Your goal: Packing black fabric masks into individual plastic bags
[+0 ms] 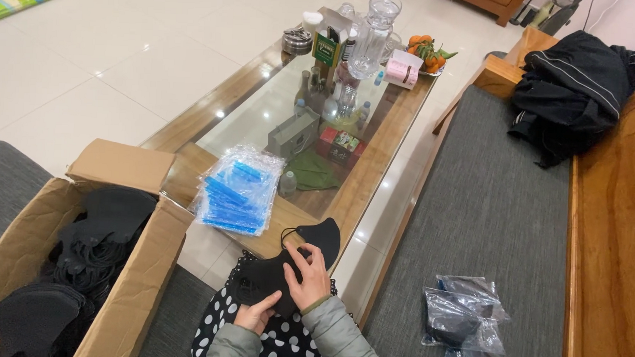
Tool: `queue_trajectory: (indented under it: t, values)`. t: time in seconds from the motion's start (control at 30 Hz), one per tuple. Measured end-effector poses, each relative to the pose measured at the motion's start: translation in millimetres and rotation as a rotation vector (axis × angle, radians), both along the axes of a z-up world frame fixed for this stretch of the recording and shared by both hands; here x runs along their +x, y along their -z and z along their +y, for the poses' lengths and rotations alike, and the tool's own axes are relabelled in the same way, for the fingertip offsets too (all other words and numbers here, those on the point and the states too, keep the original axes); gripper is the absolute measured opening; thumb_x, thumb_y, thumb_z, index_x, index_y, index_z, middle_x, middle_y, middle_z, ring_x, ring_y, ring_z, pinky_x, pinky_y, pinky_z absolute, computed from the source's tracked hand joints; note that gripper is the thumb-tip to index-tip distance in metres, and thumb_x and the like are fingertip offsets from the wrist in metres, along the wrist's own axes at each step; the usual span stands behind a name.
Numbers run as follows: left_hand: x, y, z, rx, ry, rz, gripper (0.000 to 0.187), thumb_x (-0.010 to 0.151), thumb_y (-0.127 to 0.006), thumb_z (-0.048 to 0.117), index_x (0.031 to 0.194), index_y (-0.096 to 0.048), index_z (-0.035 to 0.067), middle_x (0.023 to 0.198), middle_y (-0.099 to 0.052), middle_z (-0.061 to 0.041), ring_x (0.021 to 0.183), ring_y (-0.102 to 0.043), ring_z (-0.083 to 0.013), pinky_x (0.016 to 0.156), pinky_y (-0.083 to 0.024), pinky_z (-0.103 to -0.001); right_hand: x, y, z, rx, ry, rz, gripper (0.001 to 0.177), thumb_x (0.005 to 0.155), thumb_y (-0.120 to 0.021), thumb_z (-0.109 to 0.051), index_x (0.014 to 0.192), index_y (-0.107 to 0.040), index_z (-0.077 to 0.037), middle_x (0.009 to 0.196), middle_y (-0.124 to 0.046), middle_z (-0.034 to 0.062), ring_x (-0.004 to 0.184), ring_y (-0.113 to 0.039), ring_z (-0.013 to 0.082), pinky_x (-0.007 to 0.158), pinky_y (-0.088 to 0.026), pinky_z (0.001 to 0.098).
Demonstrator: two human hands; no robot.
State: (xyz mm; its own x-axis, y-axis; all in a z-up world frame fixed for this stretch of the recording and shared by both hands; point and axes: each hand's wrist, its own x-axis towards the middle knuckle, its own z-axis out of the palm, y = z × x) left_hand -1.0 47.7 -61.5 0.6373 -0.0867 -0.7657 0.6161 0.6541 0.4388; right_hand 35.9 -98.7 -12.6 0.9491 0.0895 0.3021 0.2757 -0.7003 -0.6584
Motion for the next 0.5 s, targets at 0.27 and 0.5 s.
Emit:
queue_trajectory:
  t: [0.27, 0.5]
  values:
    - [-4.9, 52.3, -3.9, -0.004, -0.059, -0.130, 0.065, 0.081, -0.072, -0.009, 0.144, -0.060, 0.003, 0.138, -0.067, -0.020, 0.123, -0.063, -0.0355, 0.094, -0.053, -0.047, -2.8, -16.0, 6.8, 0.021, 0.035, -0.235, 0.005, 0.090, -0.073, -0.016, 0.094, -0.073, -0.013, 0.094, -0.054, 0.0061, 0.086, -0.052, 0.0254, 0.069, -0.048, 0.0371]
    - [-2.3, 25.9, 0.8, 0.073, -0.035, -0.017, 0.058, 0.080, -0.078, -0.001, 0.137, -0.066, -0.002, 0.133, -0.070, -0.021, 0.121, -0.065, -0.0360, 0.092, -0.051, -0.043, -10.0, 12.6, 1.4, -0.009, 0.050, -0.067, 0.026, 0.091, -0.074, -0.037, 0.089, -0.073, -0.011, 0.081, -0.068, -0.0007, 0.078, -0.055, 0.0200, 0.057, -0.047, 0.0364]
